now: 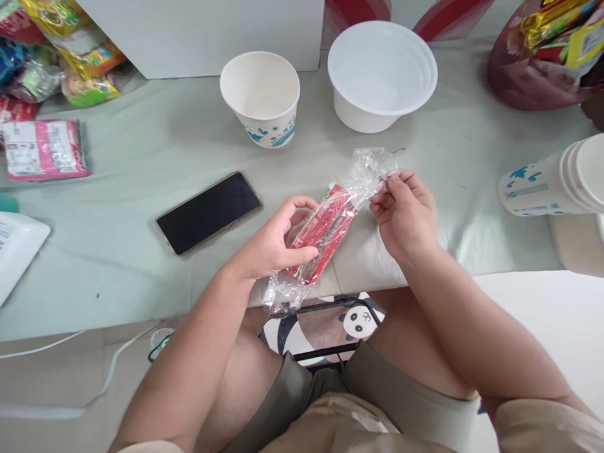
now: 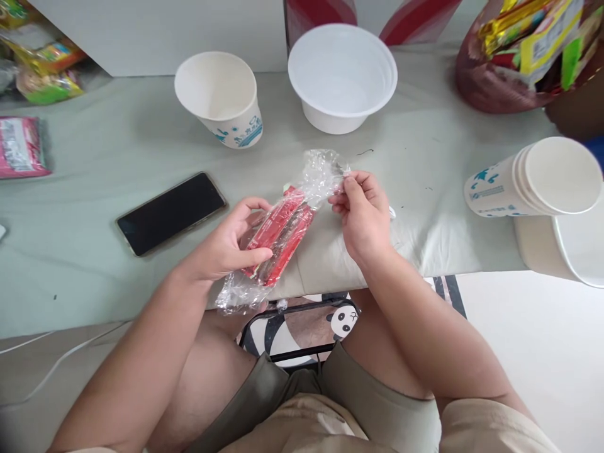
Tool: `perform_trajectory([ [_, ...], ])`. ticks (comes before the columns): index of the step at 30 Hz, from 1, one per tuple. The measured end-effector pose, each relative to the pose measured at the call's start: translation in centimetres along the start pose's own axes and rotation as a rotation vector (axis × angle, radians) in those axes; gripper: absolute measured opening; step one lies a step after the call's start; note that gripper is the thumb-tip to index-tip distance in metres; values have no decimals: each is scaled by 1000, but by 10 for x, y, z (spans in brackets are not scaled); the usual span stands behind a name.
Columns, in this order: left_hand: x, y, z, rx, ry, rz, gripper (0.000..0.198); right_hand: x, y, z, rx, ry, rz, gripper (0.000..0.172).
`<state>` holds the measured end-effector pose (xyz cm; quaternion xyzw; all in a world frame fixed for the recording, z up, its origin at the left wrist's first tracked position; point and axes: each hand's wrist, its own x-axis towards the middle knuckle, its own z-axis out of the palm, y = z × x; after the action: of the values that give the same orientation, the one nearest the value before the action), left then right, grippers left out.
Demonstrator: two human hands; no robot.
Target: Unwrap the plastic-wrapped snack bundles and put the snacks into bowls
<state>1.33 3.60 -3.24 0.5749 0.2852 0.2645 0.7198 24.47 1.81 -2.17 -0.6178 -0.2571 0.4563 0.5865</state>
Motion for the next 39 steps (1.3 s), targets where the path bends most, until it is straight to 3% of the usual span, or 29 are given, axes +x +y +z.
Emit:
perform_trajectory([
  [5,2,-6,-1,-29,154,49,55,-5,-1,3,5,80,26,13],
  [7,3,-9,-2,-40,197,96,51,-12,1,4,-7,-30,51,16],
  [11,5,-11,2,-58,208,95,30,-27,11,11,-75,-396,47,35],
  [14,5,-10,9,18,206,131,27,-34,13,14,-147,-468,-41,43],
  [17,4,-10,15,146,242,201,29,-37,12,15,-173,-445,-43,45],
  [21,6,-12,16,134,290,164,38,-35,13,15,-200,-435,1,48],
  [28,10,-5,17,89,469,-2,46,-31,11,11,-226,-341,-219,48],
  [35,8,-2,16,266,642,-31,38,-24,5,-3,-76,-234,-185,42],
  [39,5,2,17,551,744,63,15,-22,1,-7,-99,-203,-150,40],
])
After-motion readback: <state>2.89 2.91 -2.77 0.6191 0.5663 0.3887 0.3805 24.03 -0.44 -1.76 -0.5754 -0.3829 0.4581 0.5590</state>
